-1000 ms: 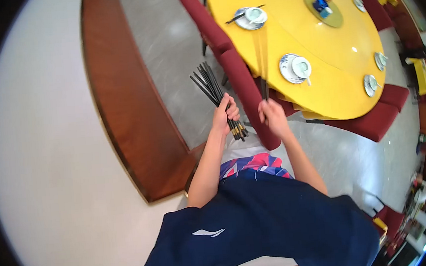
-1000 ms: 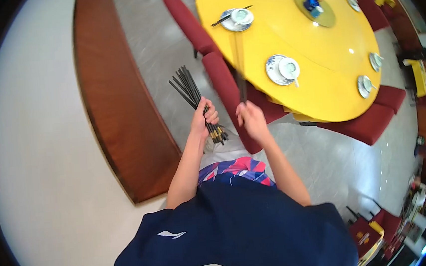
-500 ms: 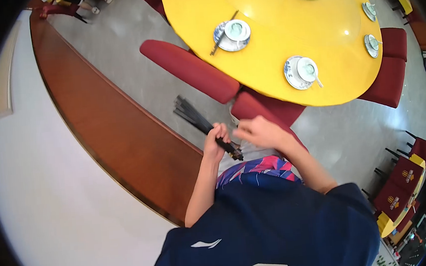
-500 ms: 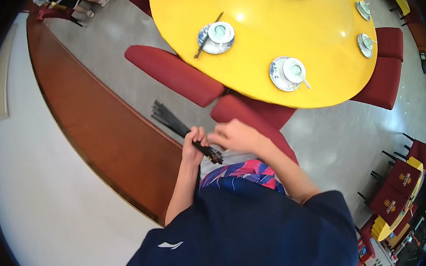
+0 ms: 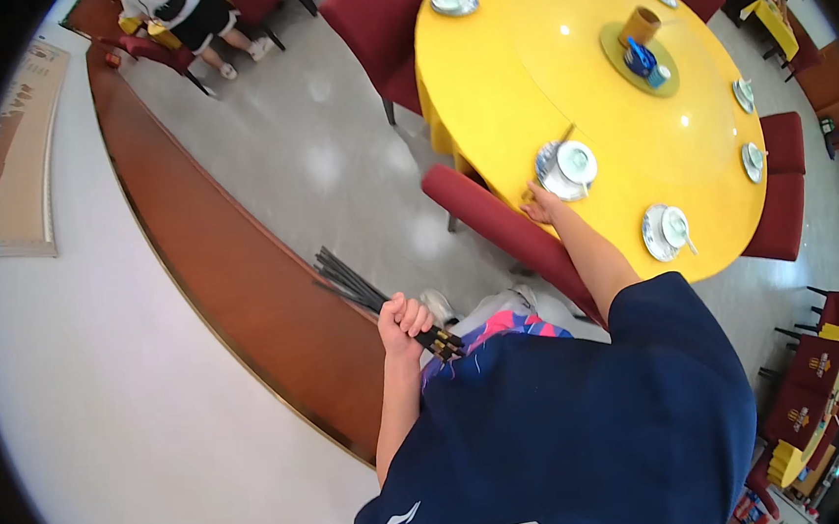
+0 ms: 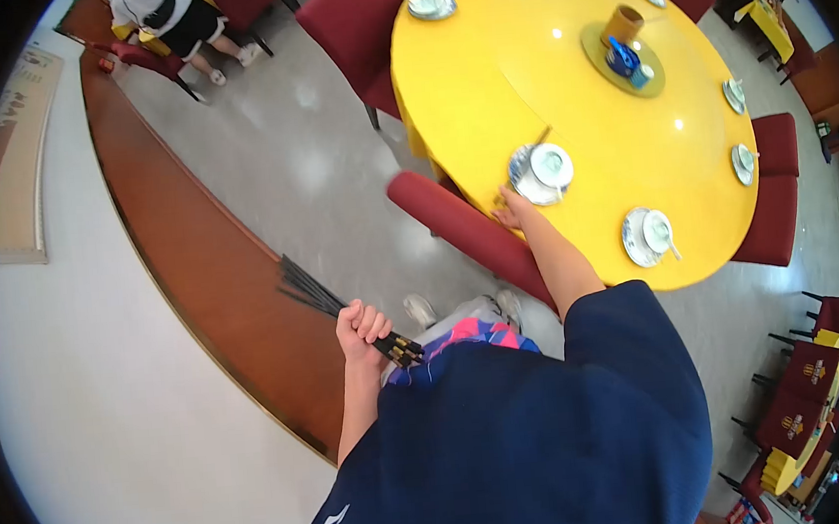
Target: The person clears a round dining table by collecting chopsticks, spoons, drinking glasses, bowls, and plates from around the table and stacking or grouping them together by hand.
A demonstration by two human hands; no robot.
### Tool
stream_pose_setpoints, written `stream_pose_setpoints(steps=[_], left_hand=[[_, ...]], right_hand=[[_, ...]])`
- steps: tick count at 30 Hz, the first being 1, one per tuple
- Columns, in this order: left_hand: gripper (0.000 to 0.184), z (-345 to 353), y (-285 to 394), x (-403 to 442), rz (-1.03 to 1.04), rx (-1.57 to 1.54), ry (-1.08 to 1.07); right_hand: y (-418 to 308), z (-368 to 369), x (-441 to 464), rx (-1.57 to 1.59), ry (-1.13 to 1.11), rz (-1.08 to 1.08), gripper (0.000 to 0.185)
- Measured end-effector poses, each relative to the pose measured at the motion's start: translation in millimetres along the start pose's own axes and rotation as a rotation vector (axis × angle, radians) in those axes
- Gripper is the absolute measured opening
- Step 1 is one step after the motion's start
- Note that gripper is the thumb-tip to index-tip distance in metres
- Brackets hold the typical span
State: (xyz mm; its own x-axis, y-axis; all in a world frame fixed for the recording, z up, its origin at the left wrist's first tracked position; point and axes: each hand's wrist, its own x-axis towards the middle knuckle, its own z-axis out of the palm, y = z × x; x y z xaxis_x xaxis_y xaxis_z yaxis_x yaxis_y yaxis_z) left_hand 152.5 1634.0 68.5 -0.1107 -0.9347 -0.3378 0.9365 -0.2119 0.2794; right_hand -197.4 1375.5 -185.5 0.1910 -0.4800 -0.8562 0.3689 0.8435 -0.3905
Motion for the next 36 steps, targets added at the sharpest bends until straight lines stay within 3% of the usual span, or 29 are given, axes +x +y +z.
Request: stream_pose_setpoints(steps=[2, 5, 7, 12, 14, 19, 21, 24, 27, 29, 32, 36], left_hand=[[0.036, -5.9, 44.9, 16.1, 0.048, 0.059, 0.026], [0.036, -14.0, 94.4, 38.7, 0.07, 0.08, 0.139], [0.036, -22.2, 118.6, 61.8, 0.019, -0.076, 0.157], [0.037, -22.7, 175.6, 146.8, -0.138, 0.117, 0.182], [0.041, -14.2, 193.5, 187.0, -0.201, 0.19, 0.201], [0.041, 9.6, 256.1, 315.8, -0.291, 0.336, 0.069], [0.037, 23.4, 270.8, 363.8, -0.3, 0.297, 0.052], [0.032, 49.4, 303.9, 435.7, -0.25, 0.508, 0.084], [0.043, 70.0, 340.8, 484.1, -0.125, 0.632, 0.062], [0.042, 62.0, 366.1, 510.1, -0.108, 0.678, 0.083], [0.032, 47.6, 419.7, 548.2, -0.101, 0.715, 0.121], [0.037, 30.5, 494.3, 603.0, -0.181, 0.902, 0.166]], right_hand=[[-0.6, 23.4, -5.8, 0.042, 0.306, -0.124, 0.063], [-1.0, 45.2, -23.6, 0.087, 0.456, -0.162, 0.058], [-0.1, 44.8, -22.3, 0.085, 0.494, -0.174, 0.053], [0.8, 55.2, 1.2, 0.037, 0.504, -0.188, 0.04], [-5.7, 71.9, -4.5, -0.147, 0.497, -0.277, 0.035], [-41.1, 216.8, -42.6, -0.341, 0.453, -0.493, 0.038], [-68.6, 308.8, -60.7, -0.275, 0.288, -0.555, 0.037], [-103.6, 430.9, -35.9, -0.353, -0.046, -0.618, 0.038], [-124.9, 528.7, -9.6, -0.42, -0.29, -0.607, 0.035], [-144.3, 583.1, 2.0, -0.516, -0.244, -0.502, 0.03], [-180.0, 643.3, 25.0, -0.769, -0.19, -0.579, 0.039], [-227.4, 705.7, 79.9, -1.144, -0.22, -0.607, 0.038]])
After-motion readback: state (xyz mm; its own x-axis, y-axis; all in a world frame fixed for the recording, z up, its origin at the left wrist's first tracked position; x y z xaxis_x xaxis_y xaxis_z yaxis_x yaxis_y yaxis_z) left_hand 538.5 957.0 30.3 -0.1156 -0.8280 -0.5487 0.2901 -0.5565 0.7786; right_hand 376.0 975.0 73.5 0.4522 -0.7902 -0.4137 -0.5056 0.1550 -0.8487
